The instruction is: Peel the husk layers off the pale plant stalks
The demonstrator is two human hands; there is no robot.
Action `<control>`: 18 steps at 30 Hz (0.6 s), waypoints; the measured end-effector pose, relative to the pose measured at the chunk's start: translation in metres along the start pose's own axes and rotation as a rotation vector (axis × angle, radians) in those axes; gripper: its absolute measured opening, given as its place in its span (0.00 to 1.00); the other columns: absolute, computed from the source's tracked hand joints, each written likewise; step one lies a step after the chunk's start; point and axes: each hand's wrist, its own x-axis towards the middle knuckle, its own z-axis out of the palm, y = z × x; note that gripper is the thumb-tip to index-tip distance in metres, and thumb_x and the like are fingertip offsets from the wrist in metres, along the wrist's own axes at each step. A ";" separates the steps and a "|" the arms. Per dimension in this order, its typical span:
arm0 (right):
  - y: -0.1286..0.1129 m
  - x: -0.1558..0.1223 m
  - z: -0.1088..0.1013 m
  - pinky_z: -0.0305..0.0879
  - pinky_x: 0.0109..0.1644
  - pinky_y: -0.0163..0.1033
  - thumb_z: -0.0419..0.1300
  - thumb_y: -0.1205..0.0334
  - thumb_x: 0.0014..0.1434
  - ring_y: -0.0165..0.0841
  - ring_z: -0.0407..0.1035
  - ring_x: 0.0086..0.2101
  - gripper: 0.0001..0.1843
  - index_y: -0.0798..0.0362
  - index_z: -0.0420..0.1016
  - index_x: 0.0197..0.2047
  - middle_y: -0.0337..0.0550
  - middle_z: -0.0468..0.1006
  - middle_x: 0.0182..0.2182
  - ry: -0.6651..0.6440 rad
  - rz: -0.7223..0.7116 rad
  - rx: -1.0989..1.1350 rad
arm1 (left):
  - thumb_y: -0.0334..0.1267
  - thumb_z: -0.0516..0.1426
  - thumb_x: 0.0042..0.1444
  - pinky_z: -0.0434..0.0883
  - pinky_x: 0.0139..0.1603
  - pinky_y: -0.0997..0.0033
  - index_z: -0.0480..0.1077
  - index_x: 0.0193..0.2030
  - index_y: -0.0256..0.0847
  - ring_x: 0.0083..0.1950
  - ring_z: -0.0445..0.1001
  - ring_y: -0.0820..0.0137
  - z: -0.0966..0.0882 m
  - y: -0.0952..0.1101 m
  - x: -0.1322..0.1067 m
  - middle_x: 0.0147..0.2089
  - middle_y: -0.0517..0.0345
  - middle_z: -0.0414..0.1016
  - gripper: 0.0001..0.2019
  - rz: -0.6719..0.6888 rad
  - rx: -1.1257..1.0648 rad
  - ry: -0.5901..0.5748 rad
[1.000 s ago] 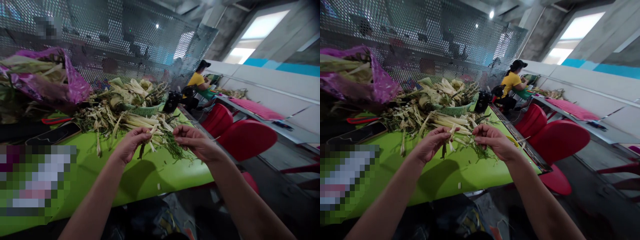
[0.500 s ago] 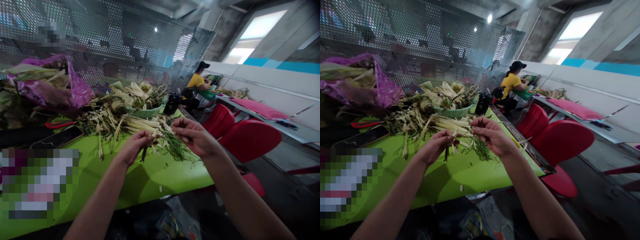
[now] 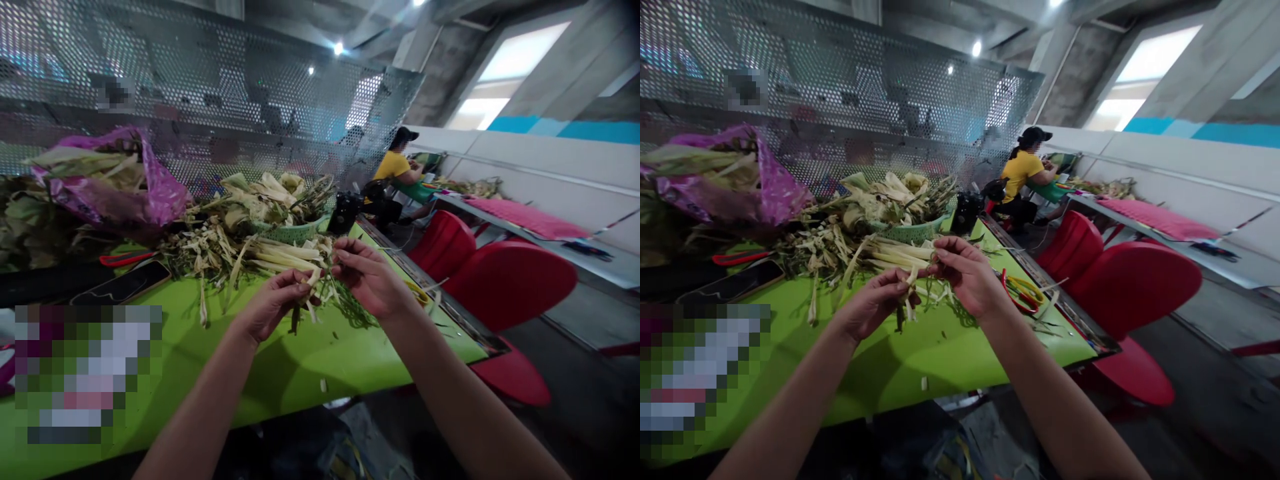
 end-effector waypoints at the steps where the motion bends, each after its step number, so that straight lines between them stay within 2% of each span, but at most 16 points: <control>1: 0.002 0.002 0.003 0.68 0.28 0.31 0.68 0.65 0.46 0.24 0.68 0.24 0.12 0.51 0.73 0.36 0.34 0.73 0.27 -0.013 -0.004 0.024 | 0.34 0.64 0.46 0.70 0.40 0.70 0.70 0.30 0.38 0.35 0.75 0.71 0.000 -0.001 0.000 0.43 0.54 0.75 0.07 0.001 -0.007 -0.004; 11: 0.004 0.021 0.014 0.67 0.32 0.31 0.68 0.66 0.46 0.23 0.68 0.25 0.11 0.51 0.73 0.34 0.33 0.73 0.26 0.003 -0.079 0.128 | 0.37 0.63 0.48 0.69 0.36 0.71 0.68 0.31 0.38 0.40 0.76 0.66 -0.002 0.001 0.002 0.42 0.51 0.77 0.08 0.020 -0.045 -0.012; 18: 0.001 0.024 0.010 0.67 0.33 0.32 0.66 0.65 0.47 0.24 0.67 0.26 0.10 0.50 0.73 0.35 0.34 0.70 0.28 0.054 -0.165 0.070 | 0.35 0.64 0.47 0.68 0.39 0.74 0.68 0.33 0.39 0.36 0.76 0.71 -0.007 0.000 0.005 0.33 0.58 0.76 0.09 0.064 -0.084 0.109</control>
